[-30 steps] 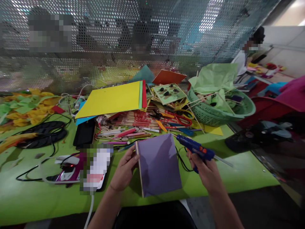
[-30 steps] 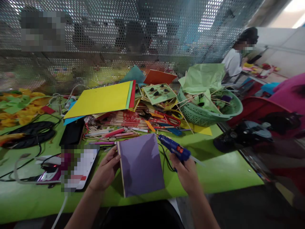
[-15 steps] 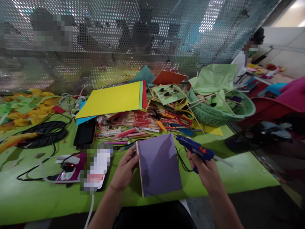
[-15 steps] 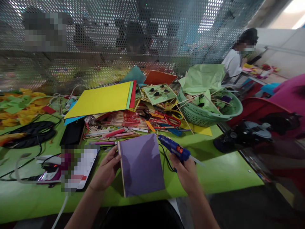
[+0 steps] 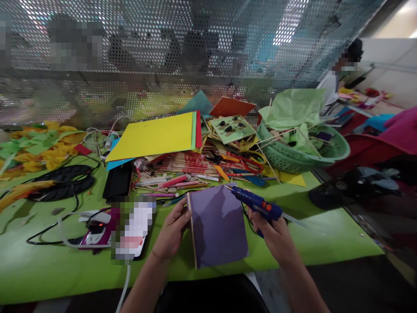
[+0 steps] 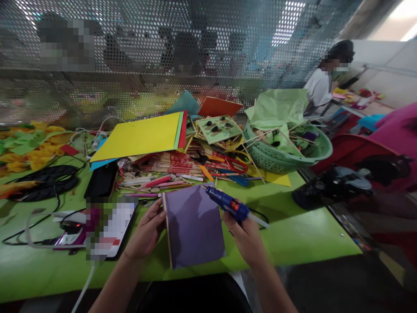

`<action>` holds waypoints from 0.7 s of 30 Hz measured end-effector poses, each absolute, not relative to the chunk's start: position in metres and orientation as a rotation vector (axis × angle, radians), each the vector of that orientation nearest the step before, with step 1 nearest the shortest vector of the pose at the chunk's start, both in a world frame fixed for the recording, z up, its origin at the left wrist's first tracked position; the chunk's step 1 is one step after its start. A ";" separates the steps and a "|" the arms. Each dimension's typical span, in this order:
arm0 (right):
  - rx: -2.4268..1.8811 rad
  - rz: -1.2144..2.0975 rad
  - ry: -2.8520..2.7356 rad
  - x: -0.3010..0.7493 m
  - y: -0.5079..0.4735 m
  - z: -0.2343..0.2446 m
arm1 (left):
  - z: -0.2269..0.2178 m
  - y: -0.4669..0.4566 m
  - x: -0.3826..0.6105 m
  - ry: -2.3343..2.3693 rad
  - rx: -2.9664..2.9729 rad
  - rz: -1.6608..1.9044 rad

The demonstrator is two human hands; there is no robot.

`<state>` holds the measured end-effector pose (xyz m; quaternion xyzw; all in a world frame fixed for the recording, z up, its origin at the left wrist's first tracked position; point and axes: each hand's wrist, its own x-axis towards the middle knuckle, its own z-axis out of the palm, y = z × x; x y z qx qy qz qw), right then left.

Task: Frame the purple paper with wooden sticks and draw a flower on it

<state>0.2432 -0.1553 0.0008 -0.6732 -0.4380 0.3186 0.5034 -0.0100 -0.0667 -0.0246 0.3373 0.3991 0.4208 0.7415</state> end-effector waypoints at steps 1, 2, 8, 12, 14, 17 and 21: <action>-1.629 0.771 -1.062 0.243 -0.155 0.001 | -0.024 -0.067 -0.010 0.875 0.739 0.924; -1.634 0.766 -1.065 0.244 -0.155 0.000 | -0.024 -0.067 -0.010 0.873 0.739 0.925; -1.575 0.699 -1.040 0.259 -0.160 -0.001 | -0.024 -0.066 -0.009 0.860 0.724 0.925; -1.495 0.661 -0.970 0.279 -0.170 -0.001 | -0.026 -0.062 -0.009 0.884 0.693 0.947; -1.484 0.619 -0.877 0.292 -0.176 0.002 | -0.026 -0.059 -0.010 0.920 0.704 0.946; -1.514 0.555 -0.709 0.314 -0.185 0.007 | -0.025 -0.054 -0.014 0.969 0.739 0.925; -1.622 0.618 -0.635 0.348 -0.196 0.001 | -0.023 -0.050 -0.021 1.012 0.875 0.823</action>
